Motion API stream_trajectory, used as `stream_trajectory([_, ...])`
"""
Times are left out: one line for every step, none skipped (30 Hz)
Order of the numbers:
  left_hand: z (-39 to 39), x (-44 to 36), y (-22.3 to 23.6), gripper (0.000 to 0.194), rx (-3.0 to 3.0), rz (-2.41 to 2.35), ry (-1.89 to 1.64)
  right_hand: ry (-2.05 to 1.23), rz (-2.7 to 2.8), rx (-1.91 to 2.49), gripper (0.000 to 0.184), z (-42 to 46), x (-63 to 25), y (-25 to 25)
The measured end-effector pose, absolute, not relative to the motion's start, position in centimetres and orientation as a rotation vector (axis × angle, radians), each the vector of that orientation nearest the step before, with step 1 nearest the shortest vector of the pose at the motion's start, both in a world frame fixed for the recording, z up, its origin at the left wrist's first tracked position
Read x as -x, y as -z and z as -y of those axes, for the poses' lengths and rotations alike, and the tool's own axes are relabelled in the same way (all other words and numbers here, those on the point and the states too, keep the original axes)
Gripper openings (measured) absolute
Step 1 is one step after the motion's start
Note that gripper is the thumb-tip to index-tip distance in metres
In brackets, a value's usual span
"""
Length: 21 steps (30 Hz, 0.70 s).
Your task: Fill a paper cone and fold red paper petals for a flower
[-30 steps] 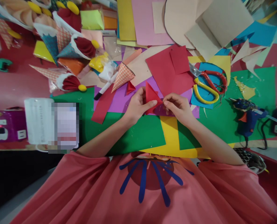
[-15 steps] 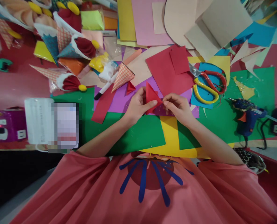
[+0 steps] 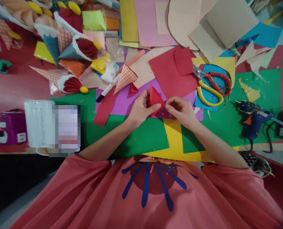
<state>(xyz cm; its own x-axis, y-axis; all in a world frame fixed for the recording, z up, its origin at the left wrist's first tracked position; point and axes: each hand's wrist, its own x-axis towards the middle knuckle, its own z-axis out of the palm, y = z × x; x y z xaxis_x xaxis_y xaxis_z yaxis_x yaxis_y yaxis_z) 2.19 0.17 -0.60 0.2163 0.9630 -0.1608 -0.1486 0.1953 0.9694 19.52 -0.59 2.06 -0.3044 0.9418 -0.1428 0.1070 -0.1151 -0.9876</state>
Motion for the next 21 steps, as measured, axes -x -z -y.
stream_trajectory([-0.2,-2.2,0.6,0.052,-1.049,-1.021,-1.009,-1.494,1.446,1.212,0.014,0.6,-19.5,-2.1])
stream_trajectory([-0.2,-2.1,0.6,0.051,-1.055,-1.017,-1.009,-1.485,1.447,1.217,0.013,0.6,-19.6,-2.1])
stream_trajectory([-0.2,-2.1,0.7,0.05,-1.063,-1.01,-1.009,-1.474,1.445,1.222,0.012,0.6,-19.6,-2.1])
stream_trajectory([-0.3,-2.0,0.7,0.05,-1.071,-1.0,-1.011,-1.465,1.443,1.227,0.011,0.6,-19.6,-2.1])
stream_trajectory([-0.3,-2.0,0.6,0.049,-1.078,-0.992,-1.012,-1.46,1.437,1.231,0.011,0.6,-19.7,-2.2])
stream_trajectory([-0.3,-1.9,0.5,0.048,-1.087,-0.988,-1.015,-1.46,1.426,1.234,0.011,0.5,-19.8,-2.2])
stream_trajectory([-0.4,-1.8,0.4,0.048,-1.096,-0.992,-1.016,-1.469,1.409,1.236,0.012,0.5,-19.9,-2.3])
stream_trajectory([-0.4,-1.7,0.3,0.048,-1.104,-1.001,-1.015,-1.484,1.391,1.238,0.013,0.4,-19.9,-2.4])
stream_trajectory([-0.4,-1.7,0.2,0.048,-1.114,-1.015,-1.008,-1.503,1.373,1.238,0.014,0.4,-20.0,-2.4])
stream_trajectory([-0.4,-1.6,0.0,0.049,-1.126,-1.032,-0.996,-1.519,1.357,1.236,0.015,0.3,-20.1,-2.5])
stream_trajectory([-0.4,-1.5,-0.1,0.048,-1.138,-1.05,-0.982,-1.533,1.348,1.232,0.017,0.3,-20.2,-2.5])
stream_trajectory([-0.4,-1.5,-0.2,0.048,-1.152,-1.066,-0.97,-1.544,1.346,1.228,0.018,0.2,-20.3,-2.6])
stream_trajectory([-0.4,-1.5,-0.3,0.047,-1.166,-1.081,-0.96,-1.552,1.348,1.224,0.019,0.1,-20.4,-2.6])
stream_trajectory([-0.3,-1.4,-0.4,0.045,-1.181,-1.095,-0.956,-1.559,1.349,1.22,0.02,0.1,-20.5,-2.6])
stream_trajectory([-0.3,-1.4,-0.4,0.044,-1.196,-1.106,-0.956,-1.565,1.351,1.218,0.021,0.0,-20.5,-2.6])
stream_trajectory([-0.3,-1.3,-0.3,0.044,-1.209,-1.113,-0.958,-1.57,1.353,1.22,0.022,0.0,-20.6,-2.5])
stream_trajectory([-0.3,-1.3,-0.3,0.044,-1.218,-1.116,-0.962,-1.574,1.352,1.223,0.022,0.0,-20.6,-2.5])
stream_trajectory([-0.4,-1.3,-0.2,0.044,-1.223,-1.116,-0.966,-1.578,1.35,1.226,0.022,-0.1,-20.7,-2.5])
stream_trajectory([-0.4,-1.2,-0.1,0.045,-1.223,-1.112,-0.971,-1.583,1.347,1.228,0.022,-0.1,-20.7,-2.5])
stream_trajectory([-0.4,-1.2,0.0,0.046,-1.22,-1.106,-0.976,-1.586,1.345,1.227,0.022,-0.1,-20.7,-2.4])
stream_trajectory([-0.4,-1.2,0.0,0.047,-1.214,-1.102,-0.981,-1.59,1.342,1.225,0.021,-0.1,-20.8,-2.4])
